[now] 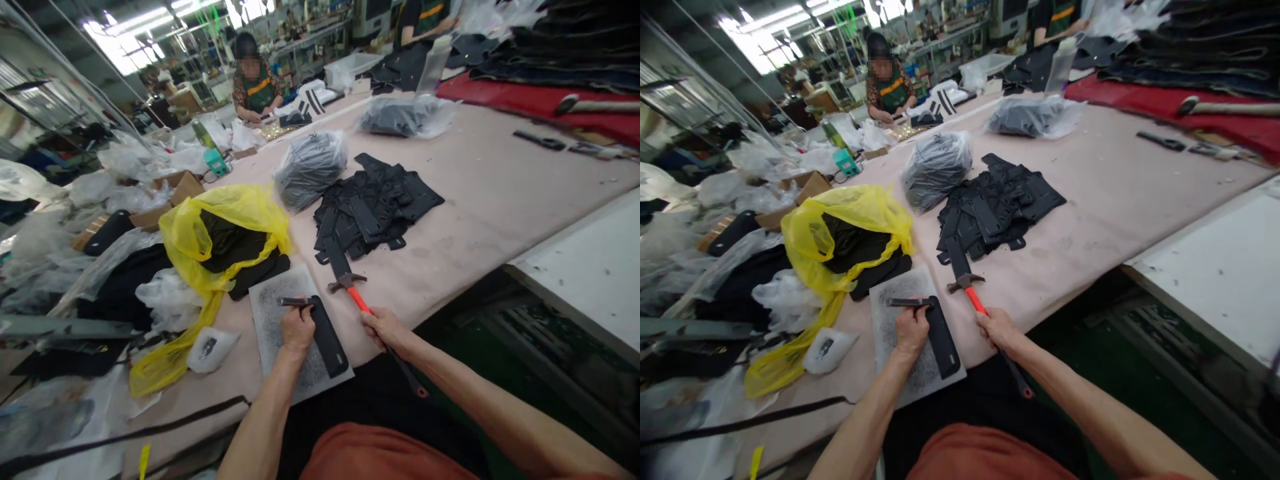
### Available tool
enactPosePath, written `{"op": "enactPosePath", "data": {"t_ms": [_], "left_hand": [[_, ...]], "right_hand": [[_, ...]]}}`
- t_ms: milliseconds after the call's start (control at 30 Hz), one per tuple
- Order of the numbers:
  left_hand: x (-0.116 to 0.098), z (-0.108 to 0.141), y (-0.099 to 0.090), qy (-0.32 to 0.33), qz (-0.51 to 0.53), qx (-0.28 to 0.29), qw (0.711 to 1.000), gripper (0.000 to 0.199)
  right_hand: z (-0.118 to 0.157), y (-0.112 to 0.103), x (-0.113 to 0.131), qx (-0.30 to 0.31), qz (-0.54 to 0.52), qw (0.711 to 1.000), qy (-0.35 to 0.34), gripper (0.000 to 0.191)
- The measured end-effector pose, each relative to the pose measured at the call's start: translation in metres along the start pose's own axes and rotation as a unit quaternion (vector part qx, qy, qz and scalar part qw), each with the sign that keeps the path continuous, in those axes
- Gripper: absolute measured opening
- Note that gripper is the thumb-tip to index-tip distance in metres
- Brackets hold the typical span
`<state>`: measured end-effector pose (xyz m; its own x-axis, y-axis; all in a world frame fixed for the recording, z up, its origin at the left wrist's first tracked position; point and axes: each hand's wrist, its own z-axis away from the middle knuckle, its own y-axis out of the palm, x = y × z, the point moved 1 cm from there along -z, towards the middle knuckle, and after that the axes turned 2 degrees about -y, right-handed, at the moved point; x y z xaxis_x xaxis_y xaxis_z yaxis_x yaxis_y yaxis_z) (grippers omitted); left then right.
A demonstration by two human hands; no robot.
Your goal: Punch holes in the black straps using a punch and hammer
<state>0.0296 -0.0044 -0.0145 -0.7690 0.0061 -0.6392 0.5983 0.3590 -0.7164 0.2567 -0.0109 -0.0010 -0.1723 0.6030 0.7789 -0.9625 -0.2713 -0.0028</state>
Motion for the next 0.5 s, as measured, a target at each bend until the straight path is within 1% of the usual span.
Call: {"op": "enactPosePath", "data": {"t_ms": [133,300,500], "left_hand": [[-0.004,0.0,0.0,0.017,0.0,-0.017,1.0,0.021],[-0.008,0.0,0.0,0.013,-0.026,-0.027,0.999,0.02],[-0.009,0.001,0.0,0.009,-0.057,-0.032,0.998,0.02]], "right_hand": [[-0.003,-0.005,-0.006,0.007,-0.028,1.0,0.002,0.021],[-0.005,-0.011,-0.007,0.021,-0.042,0.999,0.01,0.025],[-0.006,-0.013,-0.011,0.033,-0.047,0.998,0.015,0.027]]}}
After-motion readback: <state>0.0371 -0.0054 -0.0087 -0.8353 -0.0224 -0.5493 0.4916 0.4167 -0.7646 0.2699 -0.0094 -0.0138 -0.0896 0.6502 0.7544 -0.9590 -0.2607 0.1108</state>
